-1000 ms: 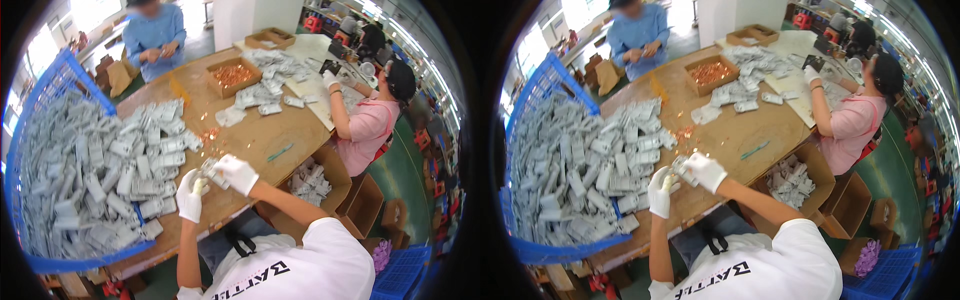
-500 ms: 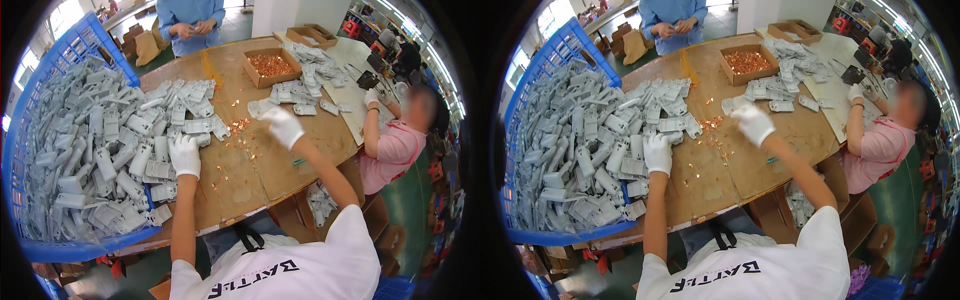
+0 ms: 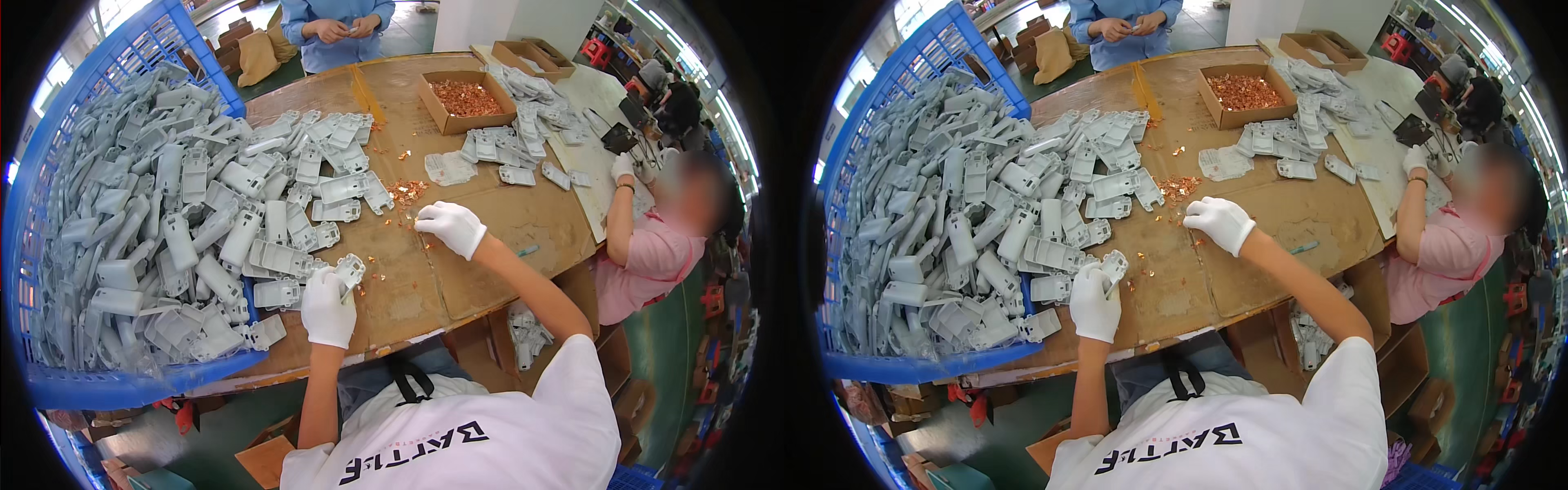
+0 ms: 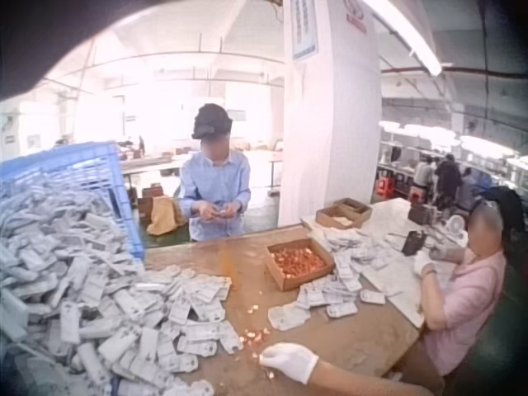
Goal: The person picks up a plastic housing and a metal contact, inserts the contact into the housing, and presses it into place. They then repeat the process with a second metal contact before placing the assembled unit into a cardboard box.
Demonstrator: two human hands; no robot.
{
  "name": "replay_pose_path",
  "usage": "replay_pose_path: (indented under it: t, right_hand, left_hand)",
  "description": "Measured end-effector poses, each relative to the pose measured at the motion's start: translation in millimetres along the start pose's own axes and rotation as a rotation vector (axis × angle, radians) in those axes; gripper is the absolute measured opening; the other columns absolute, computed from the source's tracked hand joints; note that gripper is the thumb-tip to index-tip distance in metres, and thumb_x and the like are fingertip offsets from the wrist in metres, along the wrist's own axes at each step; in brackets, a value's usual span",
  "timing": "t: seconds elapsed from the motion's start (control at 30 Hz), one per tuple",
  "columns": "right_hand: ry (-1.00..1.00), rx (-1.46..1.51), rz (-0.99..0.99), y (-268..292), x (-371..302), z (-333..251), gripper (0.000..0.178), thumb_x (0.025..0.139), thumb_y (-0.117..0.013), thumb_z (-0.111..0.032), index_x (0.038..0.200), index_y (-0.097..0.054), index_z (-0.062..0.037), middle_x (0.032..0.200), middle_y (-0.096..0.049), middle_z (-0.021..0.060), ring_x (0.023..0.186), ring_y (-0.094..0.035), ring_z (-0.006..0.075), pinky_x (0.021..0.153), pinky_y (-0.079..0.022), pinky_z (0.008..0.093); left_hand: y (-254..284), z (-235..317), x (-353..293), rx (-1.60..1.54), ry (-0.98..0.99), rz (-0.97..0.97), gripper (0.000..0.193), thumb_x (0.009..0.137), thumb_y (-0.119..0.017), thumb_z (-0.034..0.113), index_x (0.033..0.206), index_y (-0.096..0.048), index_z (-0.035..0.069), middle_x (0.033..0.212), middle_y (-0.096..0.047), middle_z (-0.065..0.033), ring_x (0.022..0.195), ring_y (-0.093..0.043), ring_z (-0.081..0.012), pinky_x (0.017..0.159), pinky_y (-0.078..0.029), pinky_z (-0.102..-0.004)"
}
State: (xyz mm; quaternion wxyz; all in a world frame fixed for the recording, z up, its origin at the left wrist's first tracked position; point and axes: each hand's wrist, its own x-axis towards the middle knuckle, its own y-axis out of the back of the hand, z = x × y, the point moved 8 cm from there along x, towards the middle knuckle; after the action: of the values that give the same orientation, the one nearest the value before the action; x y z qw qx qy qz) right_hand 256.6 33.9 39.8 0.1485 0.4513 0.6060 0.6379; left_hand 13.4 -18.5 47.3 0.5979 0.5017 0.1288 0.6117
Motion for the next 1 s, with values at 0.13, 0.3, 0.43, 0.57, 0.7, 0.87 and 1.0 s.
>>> replay_pose_path:
  t: [0.13,0.3,0.43,0.57,0.7,0.87,1.0]
  right_hand:
    - [0.071,-0.032,-0.089,-4.1,-0.7,12.0,0.013,0.075,-0.068,-0.012,0.088,-0.066,-0.0160,0.090,-0.062,0.0038,0.086,-0.063,0.0243,0.074,-0.053,0.0361]
    - [0.065,-0.213,-0.312,-31.6,4.9,-6.5,0.005,0.082,-0.061,-0.016,0.085,-0.064,-0.0133,0.087,-0.063,0.0095,0.085,-0.066,0.0279,0.072,-0.055,0.0391]
    - [-0.122,-0.227,-0.414,-30.6,-7.1,0.5,0.008,0.084,-0.058,-0.012,0.088,-0.065,-0.0091,0.092,-0.063,0.0134,0.091,-0.067,0.0313,0.076,-0.056,0.0411]
    - [-0.170,-0.209,-0.489,-18.0,-10.2,6.0,0.009,0.083,-0.059,-0.010,0.088,-0.066,-0.0089,0.096,-0.064,0.0152,0.093,-0.067,0.0329,0.077,-0.056,0.0415]
    - [-0.187,-0.259,-0.517,-13.2,6.8,1.9,0.012,0.079,-0.064,-0.007,0.090,-0.068,-0.0096,0.098,-0.065,0.0148,0.094,-0.067,0.0328,0.078,-0.056,0.0414]
    - [-0.067,-0.304,-0.529,-17.2,11.7,2.1,0.013,0.083,-0.060,-0.012,0.092,-0.068,-0.0079,0.098,-0.065,0.0160,0.095,-0.067,0.0343,0.078,-0.056,0.0433]
    - [-0.136,-0.174,-0.539,-26.4,2.9,14.0,0.013,0.084,-0.059,-0.013,0.092,-0.068,-0.0094,0.094,-0.067,0.0189,0.091,-0.067,0.0369,0.077,-0.054,0.0443]
  left_hand:
    - [5.5,-3.6,3.9,-0.267,0.185,-0.110,0.025,0.076,-0.076,0.012,0.080,-0.053,0.004,0.078,-0.055,-0.0135,0.069,-0.052,-0.0352,0.064,-0.044,-0.0413]
    - [11.0,-43.1,-51.9,-1.028,0.530,0.040,0.021,0.098,-0.053,0.019,0.083,-0.058,0.006,0.070,-0.053,0.0007,0.058,-0.047,-0.0064,0.052,-0.037,-0.0235]
    - [-5.8,-69.6,-92.9,-0.901,0.521,0.074,0.014,0.097,-0.053,0.009,0.085,-0.059,0.003,0.073,-0.057,-0.0010,0.065,-0.053,-0.0084,0.051,-0.043,-0.0265]
    - [-10.9,-52.8,-92.4,-0.918,0.570,0.040,0.025,0.085,-0.067,-0.004,0.105,-0.052,0.002,0.092,-0.060,-0.0054,0.080,-0.061,-0.0112,0.067,-0.055,-0.0250]
    - [-14.3,-51.3,-97.9,-0.887,0.538,0.085,0.045,0.083,-0.068,-0.005,0.121,-0.045,0.002,0.105,-0.063,-0.0117,0.092,-0.065,-0.0181,0.077,-0.056,-0.0311]
    - [-20.3,-51.7,-87.7,-0.966,0.449,0.050,0.078,0.078,-0.062,-0.013,0.146,-0.027,0.001,0.136,-0.049,-0.0174,0.126,-0.052,-0.0277,0.102,-0.047,-0.0396]
    - [-41.7,-72.6,-96.3,-1.007,0.584,-0.003,0.064,0.085,-0.060,-0.003,0.144,-0.038,0.006,0.140,-0.050,-0.0111,0.127,-0.048,-0.0240,0.105,-0.042,-0.0355]
